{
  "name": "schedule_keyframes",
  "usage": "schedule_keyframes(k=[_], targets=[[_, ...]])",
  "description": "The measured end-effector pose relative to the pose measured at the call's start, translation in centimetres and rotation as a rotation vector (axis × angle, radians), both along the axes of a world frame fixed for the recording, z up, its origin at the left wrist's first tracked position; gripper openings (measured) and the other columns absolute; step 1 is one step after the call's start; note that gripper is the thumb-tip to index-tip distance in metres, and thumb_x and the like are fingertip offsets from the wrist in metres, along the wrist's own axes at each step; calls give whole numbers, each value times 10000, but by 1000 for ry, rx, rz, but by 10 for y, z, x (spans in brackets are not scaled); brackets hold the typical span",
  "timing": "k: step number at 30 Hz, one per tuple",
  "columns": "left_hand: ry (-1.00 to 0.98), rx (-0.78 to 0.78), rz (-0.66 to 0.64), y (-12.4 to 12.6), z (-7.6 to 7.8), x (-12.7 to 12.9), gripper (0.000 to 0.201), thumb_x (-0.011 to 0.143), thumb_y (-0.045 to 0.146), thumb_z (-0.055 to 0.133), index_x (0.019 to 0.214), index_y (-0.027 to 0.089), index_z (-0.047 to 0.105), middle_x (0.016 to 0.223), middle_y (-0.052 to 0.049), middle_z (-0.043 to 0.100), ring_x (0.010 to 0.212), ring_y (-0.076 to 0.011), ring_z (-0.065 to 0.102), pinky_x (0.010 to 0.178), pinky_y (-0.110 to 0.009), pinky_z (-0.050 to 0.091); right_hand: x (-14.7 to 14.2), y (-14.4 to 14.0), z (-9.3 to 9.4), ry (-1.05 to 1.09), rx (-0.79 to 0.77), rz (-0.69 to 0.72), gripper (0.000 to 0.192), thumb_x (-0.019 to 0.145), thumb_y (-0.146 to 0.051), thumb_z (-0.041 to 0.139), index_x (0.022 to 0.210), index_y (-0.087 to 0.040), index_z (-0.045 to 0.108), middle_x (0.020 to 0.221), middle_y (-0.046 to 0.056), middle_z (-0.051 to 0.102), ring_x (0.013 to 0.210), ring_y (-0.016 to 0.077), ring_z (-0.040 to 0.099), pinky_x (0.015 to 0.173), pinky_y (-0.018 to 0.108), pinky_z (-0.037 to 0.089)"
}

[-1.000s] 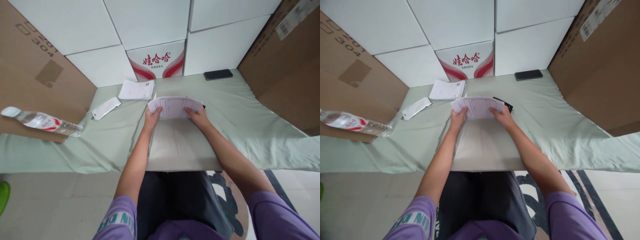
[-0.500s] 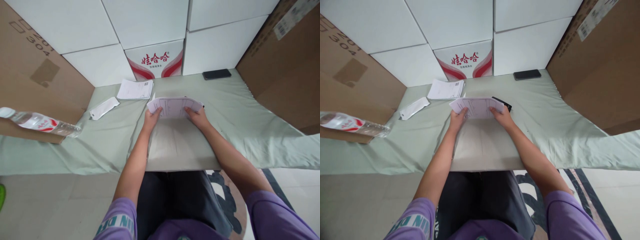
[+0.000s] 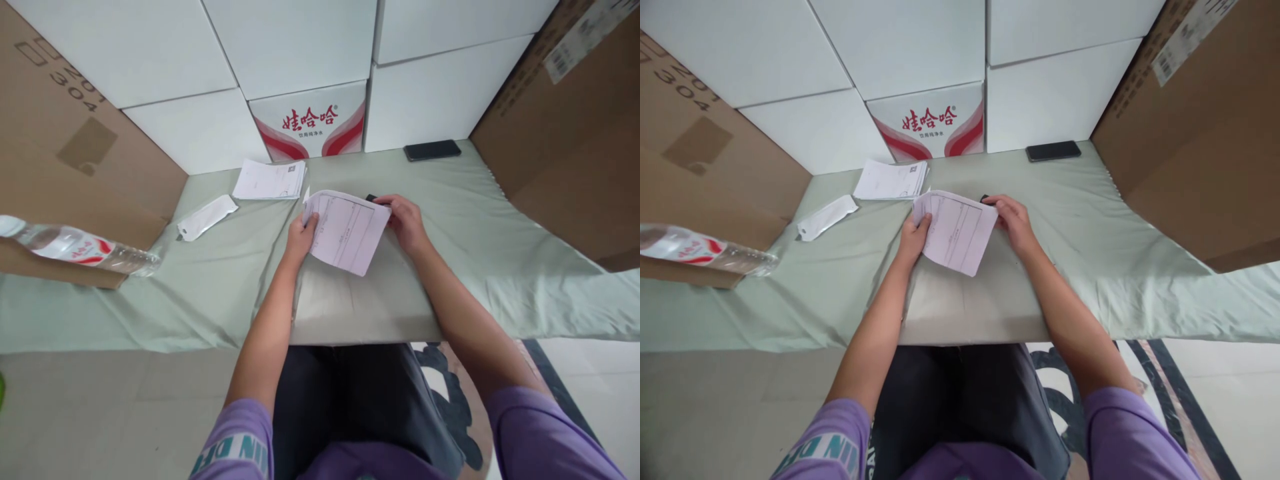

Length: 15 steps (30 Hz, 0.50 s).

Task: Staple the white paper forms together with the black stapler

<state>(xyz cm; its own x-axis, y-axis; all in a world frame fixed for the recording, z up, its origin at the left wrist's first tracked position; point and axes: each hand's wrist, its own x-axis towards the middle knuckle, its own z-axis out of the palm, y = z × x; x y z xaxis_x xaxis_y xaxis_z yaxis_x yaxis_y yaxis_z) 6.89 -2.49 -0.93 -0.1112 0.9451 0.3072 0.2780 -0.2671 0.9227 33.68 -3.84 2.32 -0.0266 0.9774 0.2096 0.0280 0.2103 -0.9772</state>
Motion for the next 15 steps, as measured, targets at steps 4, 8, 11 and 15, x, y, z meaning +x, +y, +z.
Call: schedule_keyframes(k=[4, 8, 11, 15], targets=[[17, -41, -39, 0, 0, -2, 509, 858, 700, 612, 893, 204, 720, 794, -40, 711, 871, -252, 679, 864, -386, 560, 6, -1, 12, 27, -25, -17, 656, 794, -825, 535, 1069, -252, 700, 967, 96, 779, 891, 278, 738, 697, 380, 566], [5, -75, -83, 1, -1, -1, 532, 846, 732, 603, 830, 209, 701, 714, -25, 660, 802, -241, 664, 820, -373, 549, 7, 1, 11, 36, -34, 37, 516, 813, -703, 616, 1017, -243, 730, 932, 82, 785, 840, 262, 740, 704, 377, 568], [28, -90, -112, -1, -1, 0, 538, 868, 727, 580, 911, 206, 707, 810, -43, 695, 872, -247, 673, 874, -386, 536, 5, 0, 9, -51, -41, 135, 379, 802, -580, 699, 966, -245, 762, 868, 50, 775, 814, 256, 734, 708, 380, 572], [76, -94, -63, -2, 3, -3, 486, 897, 681, 580, 1003, 218, 681, 913, -61, 707, 962, -248, 671, 942, -394, 509, 4, -5, 14, -134, -152, 323, 288, 779, -473, 756, 963, -251, 767, 820, 36, 772, 746, 259, 728, 661, 382, 569]])
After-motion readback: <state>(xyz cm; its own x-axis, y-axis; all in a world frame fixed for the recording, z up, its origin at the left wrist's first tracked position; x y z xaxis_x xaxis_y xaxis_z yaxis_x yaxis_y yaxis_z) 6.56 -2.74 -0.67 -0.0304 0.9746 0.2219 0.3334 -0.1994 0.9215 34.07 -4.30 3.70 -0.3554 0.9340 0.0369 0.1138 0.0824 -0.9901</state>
